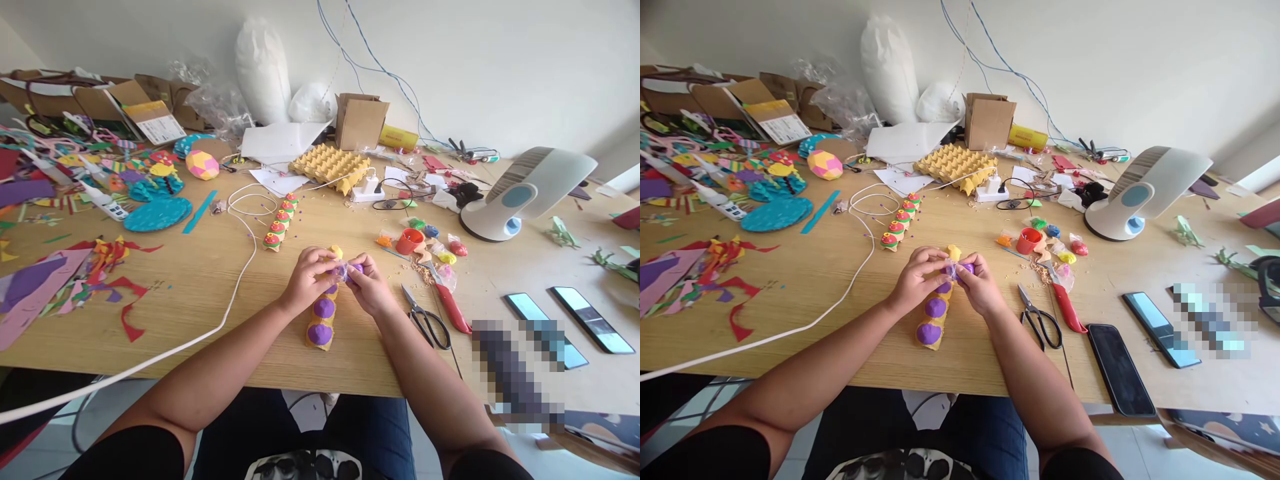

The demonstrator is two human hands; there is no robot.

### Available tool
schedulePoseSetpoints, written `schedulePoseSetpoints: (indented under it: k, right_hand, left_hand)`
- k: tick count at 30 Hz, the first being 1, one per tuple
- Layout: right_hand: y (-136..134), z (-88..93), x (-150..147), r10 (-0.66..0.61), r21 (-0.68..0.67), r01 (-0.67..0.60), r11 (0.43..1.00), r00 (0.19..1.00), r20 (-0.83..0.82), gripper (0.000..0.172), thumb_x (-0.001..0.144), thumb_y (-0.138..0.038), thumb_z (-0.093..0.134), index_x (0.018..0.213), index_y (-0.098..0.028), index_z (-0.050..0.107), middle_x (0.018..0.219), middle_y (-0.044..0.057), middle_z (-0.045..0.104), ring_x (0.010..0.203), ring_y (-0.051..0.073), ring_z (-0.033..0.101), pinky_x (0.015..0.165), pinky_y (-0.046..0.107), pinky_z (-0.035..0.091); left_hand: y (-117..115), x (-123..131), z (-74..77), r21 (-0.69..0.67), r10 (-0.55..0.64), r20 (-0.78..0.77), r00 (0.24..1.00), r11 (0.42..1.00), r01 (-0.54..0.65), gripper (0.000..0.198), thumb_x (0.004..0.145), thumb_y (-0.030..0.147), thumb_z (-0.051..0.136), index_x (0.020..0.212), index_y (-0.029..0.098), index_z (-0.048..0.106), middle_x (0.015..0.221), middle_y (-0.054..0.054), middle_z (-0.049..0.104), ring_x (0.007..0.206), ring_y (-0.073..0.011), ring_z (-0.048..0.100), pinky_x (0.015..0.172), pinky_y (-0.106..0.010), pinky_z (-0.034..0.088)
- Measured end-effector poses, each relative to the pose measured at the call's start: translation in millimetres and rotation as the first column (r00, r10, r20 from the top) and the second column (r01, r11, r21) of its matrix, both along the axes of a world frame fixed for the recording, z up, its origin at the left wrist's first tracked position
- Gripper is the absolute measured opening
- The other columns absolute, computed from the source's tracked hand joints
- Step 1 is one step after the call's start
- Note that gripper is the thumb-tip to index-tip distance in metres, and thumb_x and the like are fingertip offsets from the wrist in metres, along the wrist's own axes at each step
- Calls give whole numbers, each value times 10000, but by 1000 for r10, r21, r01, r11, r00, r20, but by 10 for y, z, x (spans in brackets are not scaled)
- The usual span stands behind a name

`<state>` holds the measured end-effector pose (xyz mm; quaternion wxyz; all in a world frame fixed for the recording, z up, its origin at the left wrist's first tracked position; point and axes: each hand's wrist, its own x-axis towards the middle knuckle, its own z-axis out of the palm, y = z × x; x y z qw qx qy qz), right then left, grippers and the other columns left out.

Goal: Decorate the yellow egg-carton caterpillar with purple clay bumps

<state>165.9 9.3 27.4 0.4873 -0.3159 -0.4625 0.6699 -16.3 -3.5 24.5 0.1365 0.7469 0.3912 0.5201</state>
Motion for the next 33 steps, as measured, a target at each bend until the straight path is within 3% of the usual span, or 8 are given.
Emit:
schedulePoseSetpoints:
  k: [5, 10, 17, 22, 26, 33]
  right_hand:
    - [-23, -14, -38, -57, 55, 54, 997, 997, 57, 406, 802, -489, 787, 846, -236, 473, 688, -70, 505, 564, 84, 432, 550, 219, 368]
    - [-100, 14, -67, -137, 236, 85, 968, 968, 213, 363, 906, -540, 665, 861, -235, 473, 666, -60, 501, 573, 102, 423, 557, 244, 359]
    - [-103, -121, -96, -366, 469, 163, 868, 848, 382, 276, 994, -497, 520, 916, -240, 460, 787, -25, 483, 678, 135, 457, 628, 277, 411]
    - [-117, -142, -88, -325, 521, 70, 851, 849, 416, 201, 1037, -440, 453, 982, -247, 453, 847, -12, 538, 697, 136, 519, 651, 284, 431]
    - [-144, -94, -97, -325, 561, 27, 827, 837, 440, 163, 1010, -400, 522, 1029, -246, 472, 906, 3, 582, 746, 145, 555, 687, 291, 450]
    - [-99, -111, -130, -390, 557, 133, 820, 842, 372, 196, 954, -377, 613, 1029, -244, 489, 861, -14, 568, 693, 132, 505, 660, 281, 431]
  left_hand:
    - [-23, 17, -7, -23, 36, -13, 999, 999, -37, 215, 906, 408, 706, 1069, 284, 772, 1204, -82, 689, 1225, -266, 555, 1107, -506, 461]
    - [-62, 44, -15, -2, 75, -11, 997, 997, -75, 225, 917, 391, 696, 1099, 277, 762, 1346, -83, 650, 1346, -274, 502, 1172, -534, 414]
    - [-32, 85, -65, -11, 67, 55, 996, 998, -66, 99, 910, 296, 713, 963, 224, 756, 1173, -91, 725, 1275, -268, 561, 1112, -519, 470]
    - [-33, 93, -39, 22, 66, 52, 996, 998, -67, 47, 905, 238, 707, 934, 218, 739, 1048, -80, 730, 1224, -262, 584, 1097, -509, 478]
    - [-37, 91, -29, 41, 89, 82, 993, 995, -93, 55, 928, 237, 673, 931, 211, 721, 990, -70, 713, 1179, -248, 604, 1090, -481, 479]
    - [-37, 115, -100, -95, 161, 214, 964, 985, -143, 186, 985, 344, 589, 963, 195, 699, 1100, -99, 672, 1174, -231, 617, 1066, -417, 484]
